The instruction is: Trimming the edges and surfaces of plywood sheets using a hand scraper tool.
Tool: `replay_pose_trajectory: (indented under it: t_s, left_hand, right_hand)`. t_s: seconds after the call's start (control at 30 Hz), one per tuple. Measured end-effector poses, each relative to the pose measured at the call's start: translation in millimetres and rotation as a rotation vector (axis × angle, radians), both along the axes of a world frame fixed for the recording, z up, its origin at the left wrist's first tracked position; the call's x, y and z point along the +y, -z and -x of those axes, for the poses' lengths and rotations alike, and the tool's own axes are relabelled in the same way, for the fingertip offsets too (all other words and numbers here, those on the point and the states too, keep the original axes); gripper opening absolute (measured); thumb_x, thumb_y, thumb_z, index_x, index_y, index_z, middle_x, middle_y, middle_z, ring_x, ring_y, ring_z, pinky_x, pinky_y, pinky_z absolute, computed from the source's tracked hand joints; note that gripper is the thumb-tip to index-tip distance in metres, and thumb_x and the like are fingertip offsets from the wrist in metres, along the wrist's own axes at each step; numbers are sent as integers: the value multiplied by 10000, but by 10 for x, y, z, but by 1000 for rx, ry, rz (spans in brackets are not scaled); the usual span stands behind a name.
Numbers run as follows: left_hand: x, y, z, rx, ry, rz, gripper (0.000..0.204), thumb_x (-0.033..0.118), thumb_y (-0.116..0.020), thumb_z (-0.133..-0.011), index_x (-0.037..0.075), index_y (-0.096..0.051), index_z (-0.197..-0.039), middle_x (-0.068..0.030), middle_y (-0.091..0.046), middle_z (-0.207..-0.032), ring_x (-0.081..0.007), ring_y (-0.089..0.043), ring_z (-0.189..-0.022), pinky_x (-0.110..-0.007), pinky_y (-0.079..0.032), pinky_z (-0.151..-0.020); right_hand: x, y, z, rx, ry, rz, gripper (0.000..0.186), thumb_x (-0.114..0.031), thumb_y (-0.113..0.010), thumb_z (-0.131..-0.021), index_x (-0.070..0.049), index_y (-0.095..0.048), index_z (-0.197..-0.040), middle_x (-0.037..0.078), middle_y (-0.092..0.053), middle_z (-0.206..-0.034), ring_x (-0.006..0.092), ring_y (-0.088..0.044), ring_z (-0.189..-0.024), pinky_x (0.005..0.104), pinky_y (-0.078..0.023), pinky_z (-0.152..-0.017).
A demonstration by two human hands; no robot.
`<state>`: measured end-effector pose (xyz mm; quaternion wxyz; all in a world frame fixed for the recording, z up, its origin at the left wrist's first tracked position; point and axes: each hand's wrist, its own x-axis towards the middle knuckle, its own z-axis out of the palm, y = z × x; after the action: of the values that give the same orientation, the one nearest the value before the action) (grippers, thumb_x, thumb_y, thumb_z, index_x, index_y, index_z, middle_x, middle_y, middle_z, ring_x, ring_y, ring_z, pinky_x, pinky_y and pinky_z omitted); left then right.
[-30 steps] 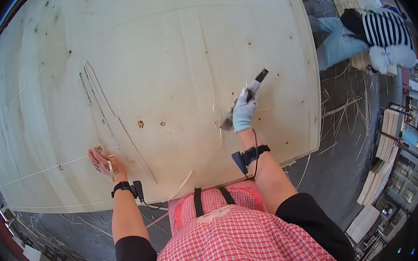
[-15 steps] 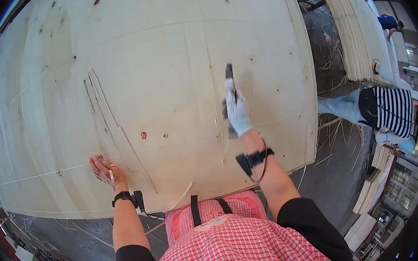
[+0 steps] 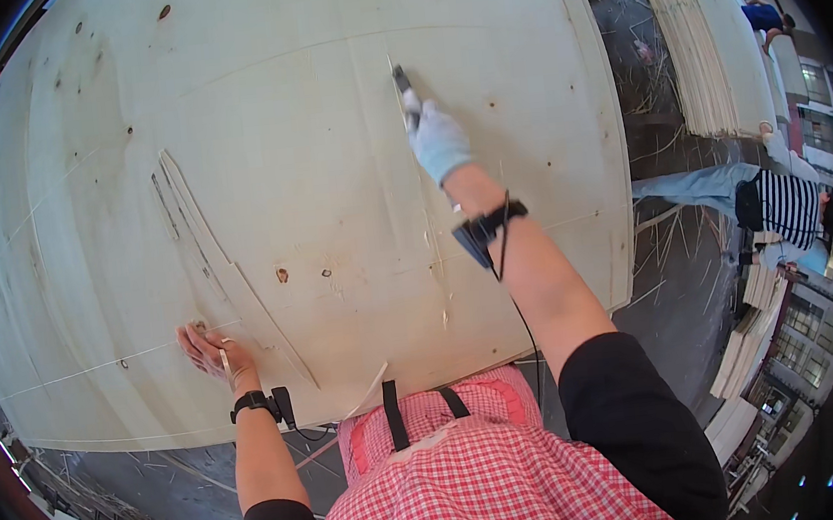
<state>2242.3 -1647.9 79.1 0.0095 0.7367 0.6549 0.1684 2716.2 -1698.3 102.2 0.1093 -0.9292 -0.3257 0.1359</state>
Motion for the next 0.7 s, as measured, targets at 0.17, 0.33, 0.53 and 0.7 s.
replay_pose_trajectory:
  t_s: [0.17,0.33,0.53,0.7]
  left_hand:
    - [-19,-1,53,10,-23,-6,436,51,-458,-831,64,-439,-1266,-130,-401,-1354,-313,-378,-1251,-446,-302,-1016]
    - [52,-41,-15,18,-18,0,446,44,-446,-837,65,-424,-1282,-134,-388,-1363,-311,-369,-1257,-441,-297,-1018]
    - [5,-35,-17,24,25,8,452,25,-426,-837,52,-415,-1288,-152,-377,-1365,-320,-360,-1261,-435,-293,-1025]
    - [76,-34,-33,-4,25,29,434,65,-428,-842,29,-423,-1274,-172,-368,-1369,-336,-345,-1271,-461,-270,-1041]
  right_hand:
    - [-1127,-270,893,161,42,143,319,-359,-509,-874,-53,-516,-962,217,-600,-702,407,-593,-656,494,-474,-569]
    - [-1001,-429,811,206,59,-81,263,-321,-571,-853,-78,-544,-947,180,-620,-771,371,-608,-671,473,-481,-571]
    - [717,-204,493,-132,-591,-497,156,-209,-680,-640,-148,-613,-767,54,-598,-715,246,-602,-640,350,-481,-538]
    - [1080,29,265,-133,-580,-685,118,-234,-674,-619,-176,-620,-707,42,-572,-665,248,-585,-605,379,-487,-547]
